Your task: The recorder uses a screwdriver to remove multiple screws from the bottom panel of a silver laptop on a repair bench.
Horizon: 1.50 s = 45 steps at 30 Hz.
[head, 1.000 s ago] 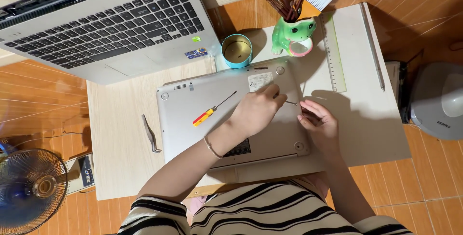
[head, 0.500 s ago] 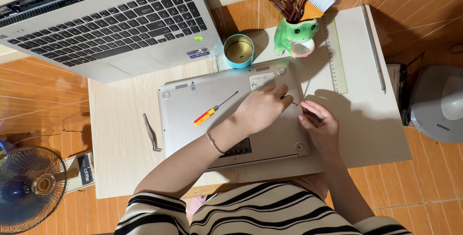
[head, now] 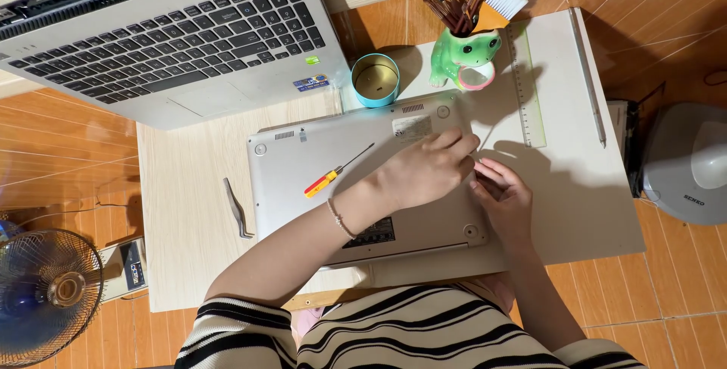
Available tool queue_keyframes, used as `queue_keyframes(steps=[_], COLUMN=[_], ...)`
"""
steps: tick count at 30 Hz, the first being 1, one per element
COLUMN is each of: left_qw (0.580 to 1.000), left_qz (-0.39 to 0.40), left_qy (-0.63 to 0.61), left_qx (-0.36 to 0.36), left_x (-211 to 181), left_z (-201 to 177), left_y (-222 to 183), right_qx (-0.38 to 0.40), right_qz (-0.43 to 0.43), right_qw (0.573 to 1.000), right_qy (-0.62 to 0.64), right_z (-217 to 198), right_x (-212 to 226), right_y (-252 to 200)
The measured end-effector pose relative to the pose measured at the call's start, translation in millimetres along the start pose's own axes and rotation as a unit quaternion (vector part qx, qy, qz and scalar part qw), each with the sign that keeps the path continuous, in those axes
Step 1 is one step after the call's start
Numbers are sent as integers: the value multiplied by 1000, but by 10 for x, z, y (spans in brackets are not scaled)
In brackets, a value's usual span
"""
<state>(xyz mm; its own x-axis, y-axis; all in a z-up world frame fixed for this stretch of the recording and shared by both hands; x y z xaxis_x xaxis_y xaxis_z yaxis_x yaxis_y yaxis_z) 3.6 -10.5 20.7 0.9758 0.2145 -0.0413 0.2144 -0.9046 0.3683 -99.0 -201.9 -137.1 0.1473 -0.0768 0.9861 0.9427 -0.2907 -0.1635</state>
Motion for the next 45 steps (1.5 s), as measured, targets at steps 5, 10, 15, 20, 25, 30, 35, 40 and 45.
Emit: queue_keyframes(steps=[5,10,15,20,25,30,35,40,45], left_qw=[999,995,995,984,991,968,971,967,974], left_qz=[36,4,-22,-20,-34,-77,-101,-163,-157], left_qy=[-20,-54,-7,28,-21,-63,-142,-135,-124], left_qx=[22,81,99,177,127,231,161,144,106], left_x=[32,-11,-118,-221,-298,-115,126,245,232], left_z=[254,300,264,275,416,549,174,-30,22], left_y=[58,137,163,310,321,229,104,-23,-136], right_qx=[-3,-2,-1,-15,-30,-17,-5,22,36], right_qz=[-3,-9,-14,3,23,-33,-26,-10,39], right_qw=[1000,1000,1000,1000,998,999,999,999,998], right_qy=[10,12,15,-7,-52,4,18,38,43], right_z=[19,5,-23,-78,-95,-61,-104,-78,-45], right_x=[23,24,-33,-156,-153,-99,-153,-32,64], right_y=[-2,-5,3,2,-8,9,50,40,38])
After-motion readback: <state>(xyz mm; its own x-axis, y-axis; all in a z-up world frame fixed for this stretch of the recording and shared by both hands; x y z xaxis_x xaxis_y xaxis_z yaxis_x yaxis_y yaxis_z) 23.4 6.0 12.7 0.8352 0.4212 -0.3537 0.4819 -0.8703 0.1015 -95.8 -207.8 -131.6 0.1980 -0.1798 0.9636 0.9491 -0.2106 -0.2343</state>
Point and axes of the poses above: each hand's wrist, its own y-axis towards the middle knuckle, its own z-axis out of the palm, x = y × z, the point moved 1 cm from there along y, towards the middle knuckle, and after that the axes turned 5 degrees about z, right-handed, at the moved point
